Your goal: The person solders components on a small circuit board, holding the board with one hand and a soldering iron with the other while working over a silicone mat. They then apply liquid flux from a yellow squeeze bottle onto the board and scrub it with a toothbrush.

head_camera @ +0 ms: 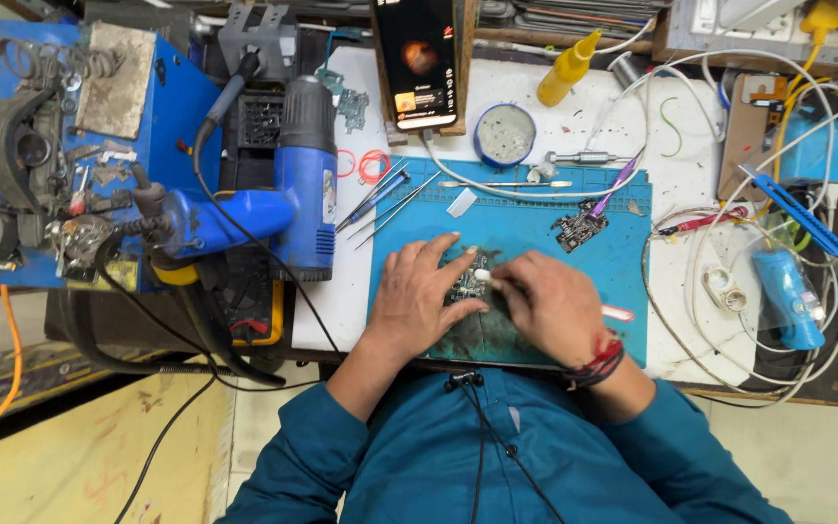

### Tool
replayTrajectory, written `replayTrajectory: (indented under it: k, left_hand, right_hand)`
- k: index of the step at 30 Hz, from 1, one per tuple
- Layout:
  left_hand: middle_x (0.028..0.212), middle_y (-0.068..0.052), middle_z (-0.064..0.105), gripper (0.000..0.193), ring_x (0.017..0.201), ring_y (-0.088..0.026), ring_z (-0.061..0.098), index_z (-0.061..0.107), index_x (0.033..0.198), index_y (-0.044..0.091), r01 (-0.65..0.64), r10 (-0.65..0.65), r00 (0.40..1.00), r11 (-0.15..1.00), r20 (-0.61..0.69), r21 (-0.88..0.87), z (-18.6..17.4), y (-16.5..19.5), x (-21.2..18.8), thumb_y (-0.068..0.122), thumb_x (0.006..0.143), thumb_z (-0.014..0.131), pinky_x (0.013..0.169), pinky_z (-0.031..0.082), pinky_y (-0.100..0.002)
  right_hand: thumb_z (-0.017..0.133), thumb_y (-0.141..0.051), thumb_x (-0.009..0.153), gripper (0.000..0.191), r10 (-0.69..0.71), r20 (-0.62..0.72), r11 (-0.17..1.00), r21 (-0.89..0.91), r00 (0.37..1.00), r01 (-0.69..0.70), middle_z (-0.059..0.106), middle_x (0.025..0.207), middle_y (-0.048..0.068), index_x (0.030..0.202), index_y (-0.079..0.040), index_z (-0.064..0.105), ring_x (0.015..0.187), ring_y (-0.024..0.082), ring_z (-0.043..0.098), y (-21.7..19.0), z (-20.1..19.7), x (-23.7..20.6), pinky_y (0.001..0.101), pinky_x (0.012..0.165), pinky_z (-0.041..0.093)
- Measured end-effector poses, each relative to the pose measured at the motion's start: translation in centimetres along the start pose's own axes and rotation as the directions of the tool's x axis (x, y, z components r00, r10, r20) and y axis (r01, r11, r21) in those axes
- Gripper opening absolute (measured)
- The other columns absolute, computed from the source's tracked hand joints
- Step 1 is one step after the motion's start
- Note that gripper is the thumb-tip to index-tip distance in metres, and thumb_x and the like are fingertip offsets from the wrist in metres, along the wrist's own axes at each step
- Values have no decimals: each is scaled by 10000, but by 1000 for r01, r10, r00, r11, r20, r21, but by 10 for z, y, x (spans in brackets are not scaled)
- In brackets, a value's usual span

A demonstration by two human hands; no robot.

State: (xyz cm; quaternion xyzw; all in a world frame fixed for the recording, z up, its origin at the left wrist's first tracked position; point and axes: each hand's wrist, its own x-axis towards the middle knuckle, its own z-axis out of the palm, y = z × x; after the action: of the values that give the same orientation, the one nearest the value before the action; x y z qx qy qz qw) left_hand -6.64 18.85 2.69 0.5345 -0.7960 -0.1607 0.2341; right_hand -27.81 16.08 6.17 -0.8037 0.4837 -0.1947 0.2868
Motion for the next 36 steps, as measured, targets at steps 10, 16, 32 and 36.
replayTrajectory:
  k: [10,16,32,36]
  left_hand:
    - [1419,-113,563,652,1202,-322,522,678,1330,122,-6,6,1000,1000,-1,-4,0,-1,2,523,823,763,987,399,-450]
    - [1408,-117,564,674,1200,-321,526,679,1325,128,-1,1,1000,1000,-10,-6,0,0,3,545,802,762,985,396,-453]
    - [1415,-110,562,656,1203,-320,524,680,1321,128,-2,2,1000,1000,-11,6,0,-1,1,529,811,774,988,400,-457]
    - [1413,-107,564,666,1209,-317,525,677,1331,133,-10,10,1000,1000,-4,-3,0,-1,3,522,800,776,985,400,-456]
  right_hand:
    - [745,-161,805,124,-66,89,996,69,994,60,704,834,72,911,-105,713,772,302,694,5,-1,-1,404,655,529]
    - [755,-179,849,102,3,13,999,38,1000,-4,703,858,86,902,-99,717,744,304,689,3,-3,3,405,637,525]
    - [760,-185,826,94,-15,83,1000,15,996,14,716,843,72,906,-136,754,751,307,695,4,-2,6,409,636,531]
    - [771,-207,838,98,26,42,1000,7,999,-26,715,839,70,893,-130,747,745,299,697,2,-1,7,408,636,532]
